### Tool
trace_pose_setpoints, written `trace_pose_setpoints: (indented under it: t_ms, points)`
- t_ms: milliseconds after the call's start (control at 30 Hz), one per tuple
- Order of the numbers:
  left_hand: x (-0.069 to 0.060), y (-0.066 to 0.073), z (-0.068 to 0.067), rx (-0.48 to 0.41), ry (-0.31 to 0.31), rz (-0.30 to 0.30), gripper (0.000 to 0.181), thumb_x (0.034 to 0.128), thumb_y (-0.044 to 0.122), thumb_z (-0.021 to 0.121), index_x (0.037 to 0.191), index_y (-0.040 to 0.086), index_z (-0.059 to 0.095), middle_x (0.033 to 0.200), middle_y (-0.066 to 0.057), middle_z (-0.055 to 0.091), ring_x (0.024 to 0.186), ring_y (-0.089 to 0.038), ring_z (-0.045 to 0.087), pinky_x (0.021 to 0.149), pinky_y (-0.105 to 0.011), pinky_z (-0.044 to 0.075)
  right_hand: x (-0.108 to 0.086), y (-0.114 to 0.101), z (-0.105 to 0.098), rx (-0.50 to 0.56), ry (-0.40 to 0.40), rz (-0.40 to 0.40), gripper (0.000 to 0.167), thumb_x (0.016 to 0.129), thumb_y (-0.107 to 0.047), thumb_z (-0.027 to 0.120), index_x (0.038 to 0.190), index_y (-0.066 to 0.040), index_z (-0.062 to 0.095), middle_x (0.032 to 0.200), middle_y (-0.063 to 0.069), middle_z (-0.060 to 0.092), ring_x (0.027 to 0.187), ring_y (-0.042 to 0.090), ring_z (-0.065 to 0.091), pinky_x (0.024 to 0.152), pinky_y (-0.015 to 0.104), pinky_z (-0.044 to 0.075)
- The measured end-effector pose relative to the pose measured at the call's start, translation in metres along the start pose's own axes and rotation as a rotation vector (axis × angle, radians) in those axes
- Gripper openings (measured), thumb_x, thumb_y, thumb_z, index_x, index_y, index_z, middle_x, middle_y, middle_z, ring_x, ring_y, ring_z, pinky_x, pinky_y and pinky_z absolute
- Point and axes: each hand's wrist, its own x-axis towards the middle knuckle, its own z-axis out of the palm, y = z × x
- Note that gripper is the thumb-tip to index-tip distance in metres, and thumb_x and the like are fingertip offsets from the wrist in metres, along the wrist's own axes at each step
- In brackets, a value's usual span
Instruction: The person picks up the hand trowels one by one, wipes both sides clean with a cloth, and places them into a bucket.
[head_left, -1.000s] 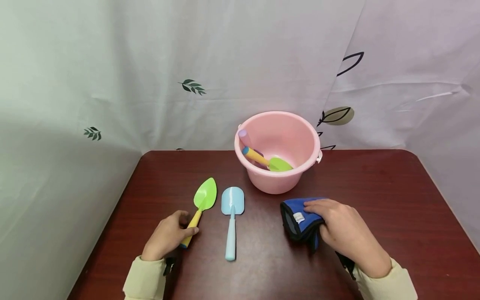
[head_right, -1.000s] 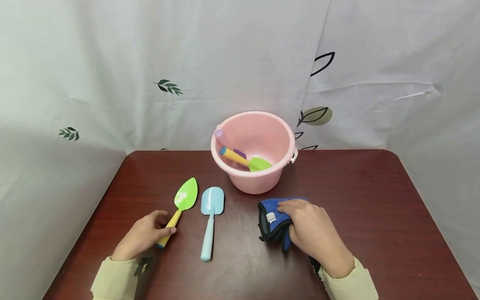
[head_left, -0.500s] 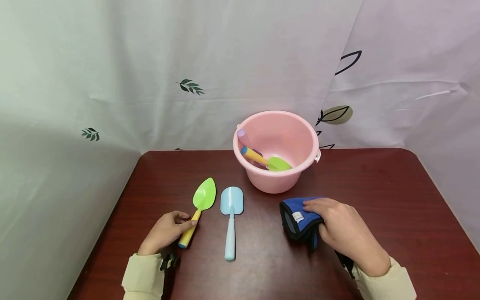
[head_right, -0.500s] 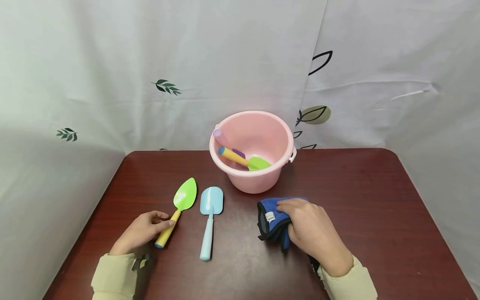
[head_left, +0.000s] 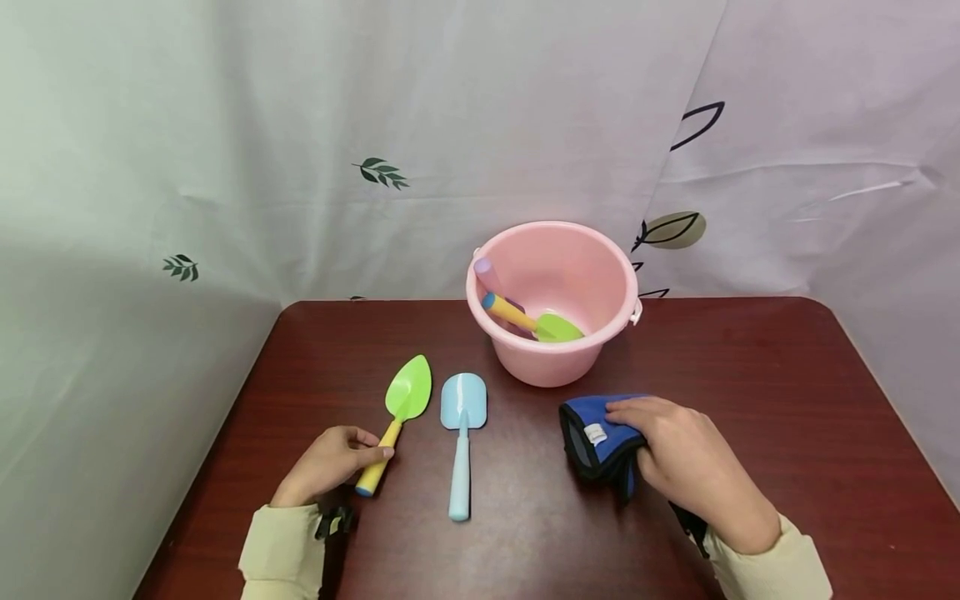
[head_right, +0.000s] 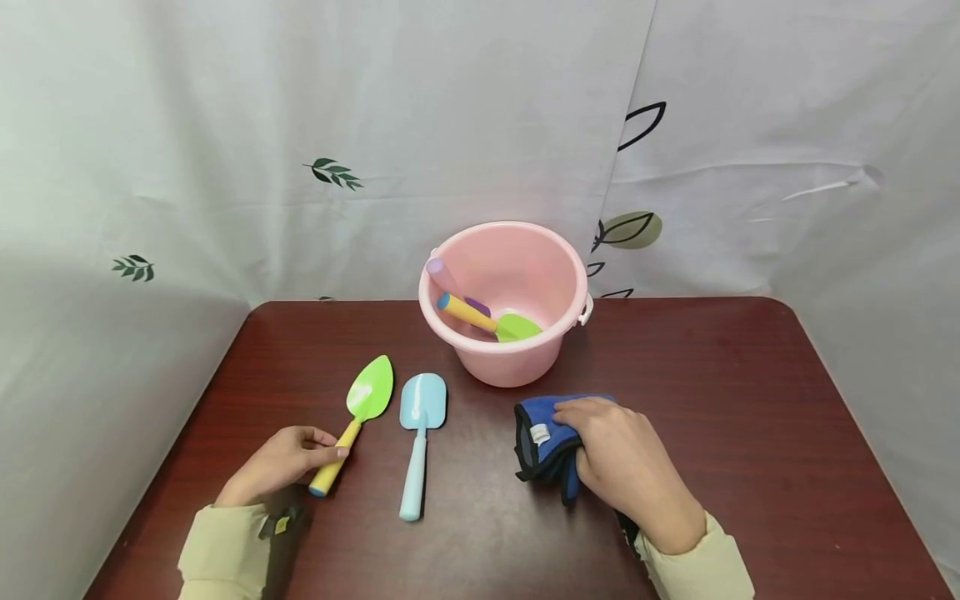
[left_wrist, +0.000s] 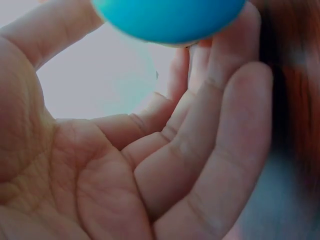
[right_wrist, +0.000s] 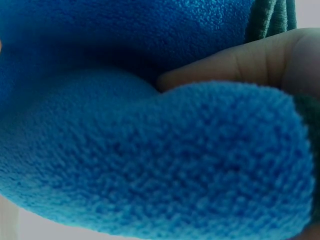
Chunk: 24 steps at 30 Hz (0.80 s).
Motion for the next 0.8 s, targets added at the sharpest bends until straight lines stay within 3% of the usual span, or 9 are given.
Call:
trace_pose_setpoints:
  t_ms: [433,800]
  points:
    - [0.0008,-0.002,-0.0041,0.024,-0.061,0.075,0.042,0.0925,0.034,0.071,0.108,-0.005,0.072,0.084,-0.003,0.067,0.074,-0.015,0.056,0.064,-0.03,0.046,0.0004,-0.0001,-0.0018,-0.009,-0.02,0.013,0.049,0.065,0.01,0.06,0.107,-0.008,0.077,0.108,0.003,0.073,0.1,0.023,0.07,0.076,0.046,0.057]
    - [-0.0005,-0.0042,-0.0017,-0.046,-0.051,0.042,0.041,0.0923,0.032,0.072,0.11,-0.004,0.071,0.08,-0.003,0.063,0.07,-0.015,0.052,0.061,-0.028,0.044,0.0007,-0.0011,-0.0022,0.001,-0.022,0.016,0.049,0.066,0.011,0.059,0.108,-0.008,0.077,0.108,0.003,0.073,0.1,0.024,0.07,0.076,0.047,0.057]
